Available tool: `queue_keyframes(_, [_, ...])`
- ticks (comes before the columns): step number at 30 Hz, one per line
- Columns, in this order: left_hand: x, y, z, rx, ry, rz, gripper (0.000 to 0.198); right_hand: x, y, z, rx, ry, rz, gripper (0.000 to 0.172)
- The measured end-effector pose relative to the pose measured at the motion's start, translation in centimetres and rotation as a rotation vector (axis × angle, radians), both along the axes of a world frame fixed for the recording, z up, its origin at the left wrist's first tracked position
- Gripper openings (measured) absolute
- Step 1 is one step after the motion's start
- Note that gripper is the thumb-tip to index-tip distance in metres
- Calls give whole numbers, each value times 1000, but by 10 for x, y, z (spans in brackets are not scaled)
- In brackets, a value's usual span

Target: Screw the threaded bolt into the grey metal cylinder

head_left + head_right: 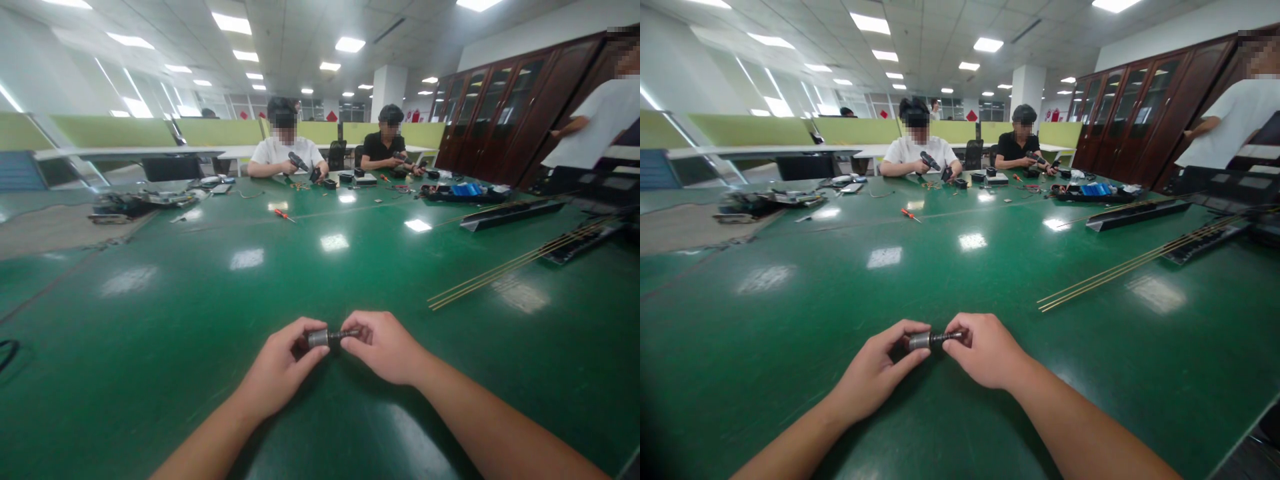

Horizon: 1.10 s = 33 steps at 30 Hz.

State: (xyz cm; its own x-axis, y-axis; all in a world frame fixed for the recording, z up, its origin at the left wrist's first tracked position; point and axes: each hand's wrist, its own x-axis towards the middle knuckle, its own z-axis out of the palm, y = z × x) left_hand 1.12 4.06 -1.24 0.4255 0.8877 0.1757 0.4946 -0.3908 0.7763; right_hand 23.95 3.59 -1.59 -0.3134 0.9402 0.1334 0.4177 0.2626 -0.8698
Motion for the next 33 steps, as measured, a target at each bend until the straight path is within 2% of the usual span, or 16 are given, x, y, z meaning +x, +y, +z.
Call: queue_keyframes(33, [0,2,-1,-17,-30,29,22,1,0,2,-6,0,-13,9])
